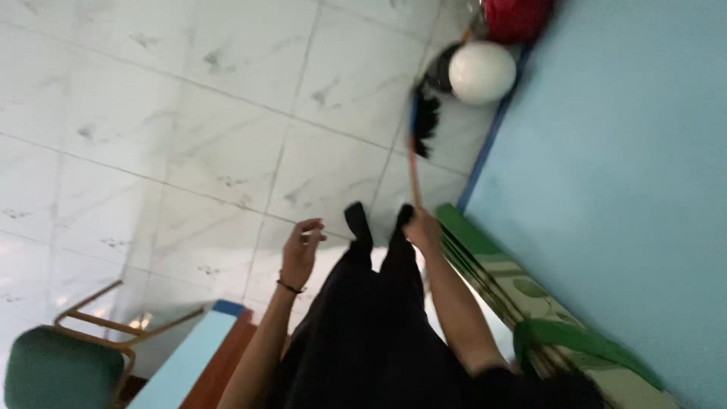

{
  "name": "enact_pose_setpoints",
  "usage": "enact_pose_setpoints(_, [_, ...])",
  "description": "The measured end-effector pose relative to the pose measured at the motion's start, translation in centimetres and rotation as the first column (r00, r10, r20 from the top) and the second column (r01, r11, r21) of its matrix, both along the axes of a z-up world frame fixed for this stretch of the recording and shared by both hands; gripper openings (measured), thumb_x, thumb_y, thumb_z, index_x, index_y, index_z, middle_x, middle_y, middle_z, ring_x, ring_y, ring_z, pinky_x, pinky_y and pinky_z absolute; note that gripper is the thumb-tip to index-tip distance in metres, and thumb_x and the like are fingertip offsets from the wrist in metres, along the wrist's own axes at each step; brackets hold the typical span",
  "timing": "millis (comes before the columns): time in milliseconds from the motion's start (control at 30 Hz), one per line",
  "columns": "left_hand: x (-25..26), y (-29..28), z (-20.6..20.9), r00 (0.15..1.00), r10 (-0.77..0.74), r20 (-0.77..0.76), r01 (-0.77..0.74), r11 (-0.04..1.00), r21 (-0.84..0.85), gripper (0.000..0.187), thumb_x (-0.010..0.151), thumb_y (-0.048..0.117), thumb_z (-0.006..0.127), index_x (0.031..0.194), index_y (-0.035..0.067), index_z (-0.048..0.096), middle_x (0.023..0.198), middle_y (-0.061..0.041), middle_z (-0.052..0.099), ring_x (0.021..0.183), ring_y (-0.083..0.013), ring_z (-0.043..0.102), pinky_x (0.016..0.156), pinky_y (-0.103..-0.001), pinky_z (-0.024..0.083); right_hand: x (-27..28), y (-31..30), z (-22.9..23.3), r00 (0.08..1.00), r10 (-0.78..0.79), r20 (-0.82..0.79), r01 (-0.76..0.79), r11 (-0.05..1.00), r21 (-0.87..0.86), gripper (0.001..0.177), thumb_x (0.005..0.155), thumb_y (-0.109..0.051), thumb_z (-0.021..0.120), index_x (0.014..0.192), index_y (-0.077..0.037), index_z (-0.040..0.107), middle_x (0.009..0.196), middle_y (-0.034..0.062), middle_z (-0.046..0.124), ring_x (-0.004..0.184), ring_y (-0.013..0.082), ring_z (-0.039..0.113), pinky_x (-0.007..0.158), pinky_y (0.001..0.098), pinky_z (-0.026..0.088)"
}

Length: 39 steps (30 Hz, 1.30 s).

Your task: Sweeping the tiled floor of a room using a broom.

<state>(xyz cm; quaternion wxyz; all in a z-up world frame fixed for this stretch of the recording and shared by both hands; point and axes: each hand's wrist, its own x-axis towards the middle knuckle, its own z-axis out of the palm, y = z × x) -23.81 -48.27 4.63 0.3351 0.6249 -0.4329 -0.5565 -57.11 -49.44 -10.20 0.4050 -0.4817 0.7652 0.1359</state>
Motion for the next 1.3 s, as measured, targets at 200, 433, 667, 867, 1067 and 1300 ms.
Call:
enact_pose_setpoints(200, [2.7,1.8,0.4,0.995,0.100,-0.020,-0.100,0.995,0.013,0.034,0.107,0.020,0.054,0.134,0.001,0.056,0.125,-0.012,0.069,0.104,-0.0220,0.073,0.083,-0.032,0.060,9.6,-5.1,-0.6,0.985,-0.025,0.171,0.023,1.000,0.010,0.053,0.085,-0.021,0.067,0.132,-0.002,0.056,0.116,0.0255,0.069,0.109,0.0427,0.066,0.093,0.0516,0.055])
enact_pose_setpoints(433, [4.3,1.0,1.0,0.991,0.127,0.048,-0.129,0.990,0.054,0.032,0.106,0.018,0.056,0.133,0.000,0.057,0.121,-0.013,0.071,0.099,-0.0223,0.074,0.079,-0.033,0.060,12.2,-10.8,-6.2,0.976,-0.001,0.216,0.015,0.998,-0.064,0.039,0.090,-0.020,0.062,0.124,-0.001,0.063,0.114,0.0245,0.070,0.106,0.0420,0.067,0.091,0.0524,0.056])
enact_pose_setpoints(667, [6.3,-2.1,2.2,0.990,0.122,0.075,-0.115,0.989,-0.094,0.033,0.108,0.017,0.056,0.135,-0.001,0.053,0.116,-0.013,0.068,0.097,-0.0206,0.072,0.078,-0.032,0.059,0.0,-15.6,5.3,0.958,0.279,0.061,-0.262,0.944,-0.199,0.032,0.103,-0.033,0.052,0.115,-0.009,0.068,0.098,0.0191,0.072,0.091,0.0394,0.071,0.082,0.0554,0.057])
enact_pose_setpoints(867, [4.5,-6.5,3.3,0.974,0.224,0.025,-0.222,0.972,-0.077,0.033,0.108,0.019,0.056,0.137,0.001,0.054,0.117,-0.011,0.068,0.096,-0.0180,0.072,0.079,-0.031,0.056,-6.2,-21.5,12.6,0.965,0.253,-0.068,-0.262,0.939,-0.221,0.032,0.097,-0.028,0.057,0.120,-0.008,0.065,0.102,0.0211,0.072,0.097,0.0427,0.069,0.086,0.0556,0.054])
enact_pose_setpoints(1067, [0.0,-11.0,2.6,0.963,0.269,0.009,-0.268,0.963,-0.035,0.033,0.106,0.018,0.058,0.135,0.001,0.057,0.115,-0.013,0.070,0.096,-0.0197,0.072,0.078,-0.031,0.056,-9.7,-30.3,0.0,0.966,0.204,-0.160,-0.233,0.953,-0.194,0.041,0.089,-0.028,0.064,0.119,-0.001,0.064,0.109,0.0258,0.070,0.104,0.0447,0.067,0.091,0.0535,0.054])
enact_pose_setpoints(1300, [-5.3,-16.3,3.9,0.924,0.377,0.065,-0.382,0.919,0.094,0.032,0.106,0.016,0.055,0.135,0.002,0.056,0.119,-0.013,0.072,0.101,-0.0202,0.073,0.081,-0.032,0.059,2.9,-37.5,-3.4,0.965,0.253,0.066,-0.249,0.967,-0.053,0.044,0.081,-0.016,0.065,0.123,0.000,0.063,0.115,0.0245,0.070,0.109,0.0414,0.068,0.094,0.0512,0.055])
